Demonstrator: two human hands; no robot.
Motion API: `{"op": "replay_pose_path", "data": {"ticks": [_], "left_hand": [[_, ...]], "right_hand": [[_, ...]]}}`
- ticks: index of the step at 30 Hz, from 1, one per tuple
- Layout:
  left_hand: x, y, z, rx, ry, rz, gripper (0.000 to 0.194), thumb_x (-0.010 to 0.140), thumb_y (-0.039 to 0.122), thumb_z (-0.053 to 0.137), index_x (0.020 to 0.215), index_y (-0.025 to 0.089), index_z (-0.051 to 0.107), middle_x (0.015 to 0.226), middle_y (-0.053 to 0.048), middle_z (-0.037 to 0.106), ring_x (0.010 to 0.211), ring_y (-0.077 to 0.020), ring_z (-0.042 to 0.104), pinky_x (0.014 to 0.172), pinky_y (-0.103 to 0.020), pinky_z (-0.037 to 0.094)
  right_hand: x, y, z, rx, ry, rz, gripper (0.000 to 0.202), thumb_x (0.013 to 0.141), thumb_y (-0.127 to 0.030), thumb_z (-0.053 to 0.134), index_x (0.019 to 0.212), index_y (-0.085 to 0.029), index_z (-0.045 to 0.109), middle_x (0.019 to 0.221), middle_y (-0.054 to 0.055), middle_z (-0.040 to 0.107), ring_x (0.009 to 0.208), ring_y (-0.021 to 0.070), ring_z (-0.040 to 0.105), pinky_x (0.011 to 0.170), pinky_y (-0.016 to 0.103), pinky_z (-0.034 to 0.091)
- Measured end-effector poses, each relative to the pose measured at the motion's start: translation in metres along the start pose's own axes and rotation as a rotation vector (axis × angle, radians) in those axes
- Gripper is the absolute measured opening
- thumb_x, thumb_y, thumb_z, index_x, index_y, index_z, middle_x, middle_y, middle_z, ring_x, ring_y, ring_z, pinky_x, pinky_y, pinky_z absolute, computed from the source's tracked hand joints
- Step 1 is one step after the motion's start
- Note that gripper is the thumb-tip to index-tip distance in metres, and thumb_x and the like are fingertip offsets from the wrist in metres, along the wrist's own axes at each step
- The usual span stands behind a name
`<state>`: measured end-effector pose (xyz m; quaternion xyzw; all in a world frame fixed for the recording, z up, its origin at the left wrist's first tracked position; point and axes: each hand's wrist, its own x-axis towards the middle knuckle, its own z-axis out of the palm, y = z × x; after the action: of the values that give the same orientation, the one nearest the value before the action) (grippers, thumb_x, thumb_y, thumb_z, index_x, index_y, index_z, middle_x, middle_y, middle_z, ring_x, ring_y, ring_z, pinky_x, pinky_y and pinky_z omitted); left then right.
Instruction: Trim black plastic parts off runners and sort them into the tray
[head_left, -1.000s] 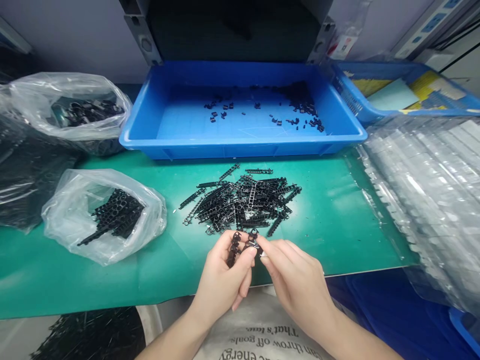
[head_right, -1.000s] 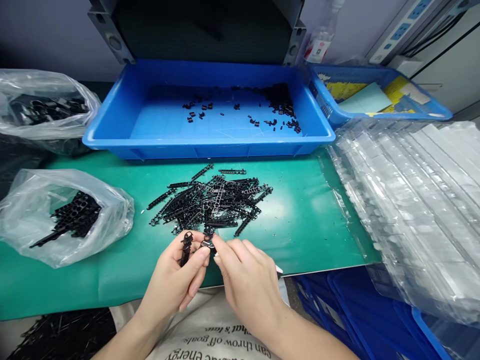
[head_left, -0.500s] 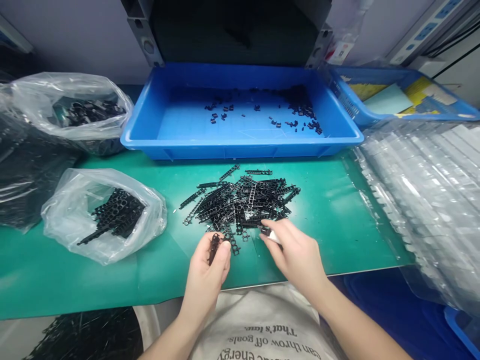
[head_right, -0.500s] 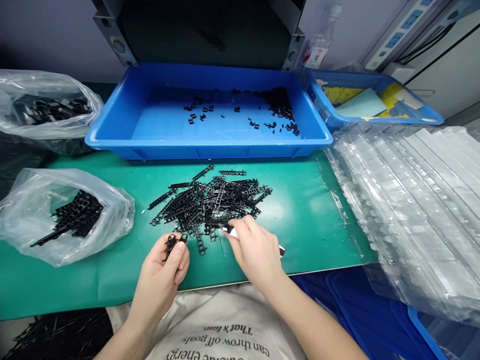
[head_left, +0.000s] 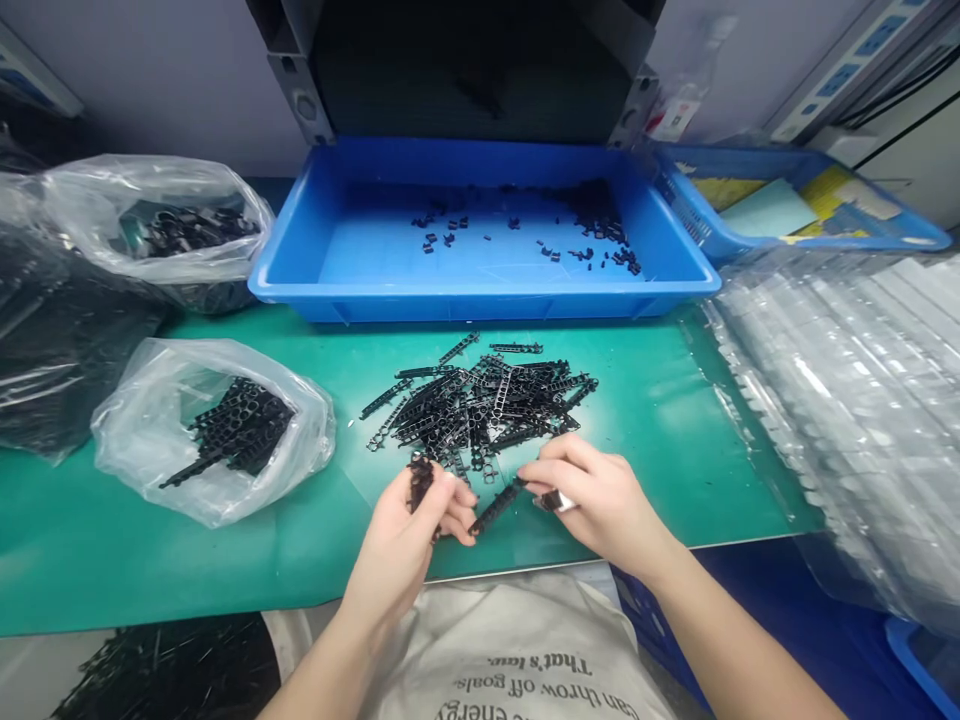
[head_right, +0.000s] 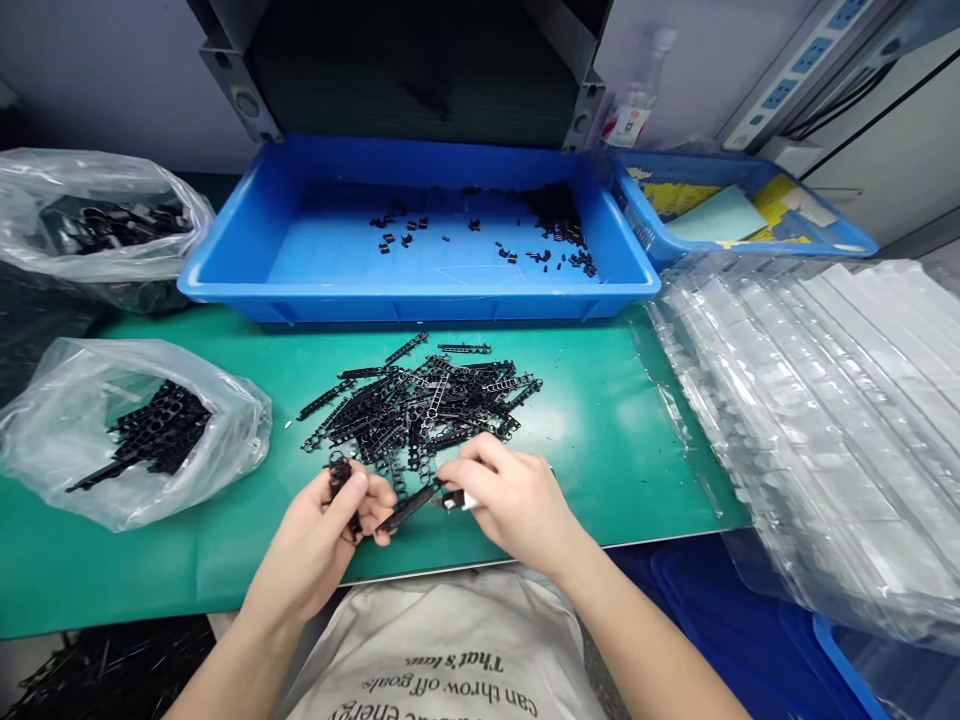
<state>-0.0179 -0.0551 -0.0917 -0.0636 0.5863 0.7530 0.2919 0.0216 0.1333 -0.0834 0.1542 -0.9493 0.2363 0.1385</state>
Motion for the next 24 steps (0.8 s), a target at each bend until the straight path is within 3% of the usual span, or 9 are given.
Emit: {"op": "replay_pose_path", "data": {"ticks": [3, 6, 10, 13, 17, 19, 24], "left_hand": [[-0.002, 0.002, 0.007, -0.070, -0.227, -0.167, 0.029, 0.074, 0.041, 0.059, 0.078, 0.017, 0.043, 0.073, -0.002, 0.061, 0.048, -0.0115, 0.058, 0.041, -0.021, 0.045], [-0.004, 0.002, 0.015, -0.068, -0.339, -0.224, 0.027, 0.075, 0.036, 0.059, 0.085, 0.018, 0.042, 0.064, 0.002, 0.059, 0.032, -0.0048, 0.046, 0.028, -0.013, 0.031], [-0.004, 0.000, 0.020, 0.051, -0.223, -0.177, 0.022, 0.078, 0.032, 0.055, 0.089, 0.016, 0.045, 0.051, 0.005, 0.056, 0.025, 0.0003, 0.030, 0.026, -0.009, 0.020], [-0.005, -0.001, 0.019, 0.119, -0.152, -0.125, 0.020, 0.078, 0.032, 0.053, 0.087, 0.016, 0.046, 0.040, 0.008, 0.048, 0.024, -0.0004, 0.027, 0.027, -0.010, 0.018], [-0.006, 0.000, 0.019, 0.163, -0.181, -0.119, 0.018, 0.079, 0.032, 0.050, 0.086, 0.016, 0.046, 0.038, 0.007, 0.049, 0.022, -0.0021, 0.030, 0.028, -0.012, 0.020], [-0.006, 0.001, 0.020, 0.173, -0.199, -0.132, 0.017, 0.078, 0.032, 0.050, 0.084, 0.017, 0.045, 0.037, 0.007, 0.049, 0.021, -0.0030, 0.031, 0.027, -0.012, 0.021], [-0.009, 0.003, 0.023, 0.226, -0.116, -0.105, 0.014, 0.076, 0.029, 0.051, 0.083, 0.018, 0.045, 0.035, 0.009, 0.048, 0.021, -0.0038, 0.033, 0.027, -0.012, 0.022]], "right_hand": [[-0.003, -0.007, 0.002, 0.028, 0.084, -0.089, 0.027, 0.075, 0.000, 0.043, 0.088, -0.020, 0.057, 0.076, 0.000, 0.056, 0.055, 0.0076, 0.051, 0.046, 0.018, 0.036], [-0.005, -0.014, 0.005, 0.088, 0.137, -0.066, 0.026, 0.078, -0.002, 0.043, 0.091, -0.020, 0.056, 0.075, 0.000, 0.055, 0.057, 0.0078, 0.051, 0.048, 0.018, 0.038], [-0.008, -0.020, -0.001, 0.177, 0.103, 0.184, 0.022, 0.084, -0.020, 0.046, 0.105, -0.018, 0.050, 0.090, 0.006, 0.055, 0.074, 0.0128, 0.056, 0.060, 0.022, 0.047], [-0.011, -0.025, -0.010, 0.174, -0.073, 0.288, 0.033, 0.089, -0.027, 0.036, 0.119, -0.016, 0.043, 0.104, 0.010, 0.054, 0.089, 0.0171, 0.056, 0.070, 0.029, 0.049], [-0.012, -0.032, -0.013, 0.179, -0.250, 0.265, 0.033, 0.090, -0.022, 0.030, 0.119, -0.017, 0.045, 0.108, 0.009, 0.056, 0.095, 0.0180, 0.053, 0.073, 0.031, 0.049], [-0.011, -0.035, -0.011, 0.146, -0.245, 0.232, 0.032, 0.090, -0.022, 0.030, 0.117, -0.016, 0.047, 0.104, 0.008, 0.059, 0.088, 0.0179, 0.054, 0.068, 0.031, 0.048], [-0.012, -0.036, -0.007, 0.010, -0.200, 0.170, 0.031, 0.090, -0.022, 0.034, 0.115, -0.014, 0.050, 0.091, 0.006, 0.064, 0.068, 0.0170, 0.052, 0.055, 0.028, 0.044]]}}
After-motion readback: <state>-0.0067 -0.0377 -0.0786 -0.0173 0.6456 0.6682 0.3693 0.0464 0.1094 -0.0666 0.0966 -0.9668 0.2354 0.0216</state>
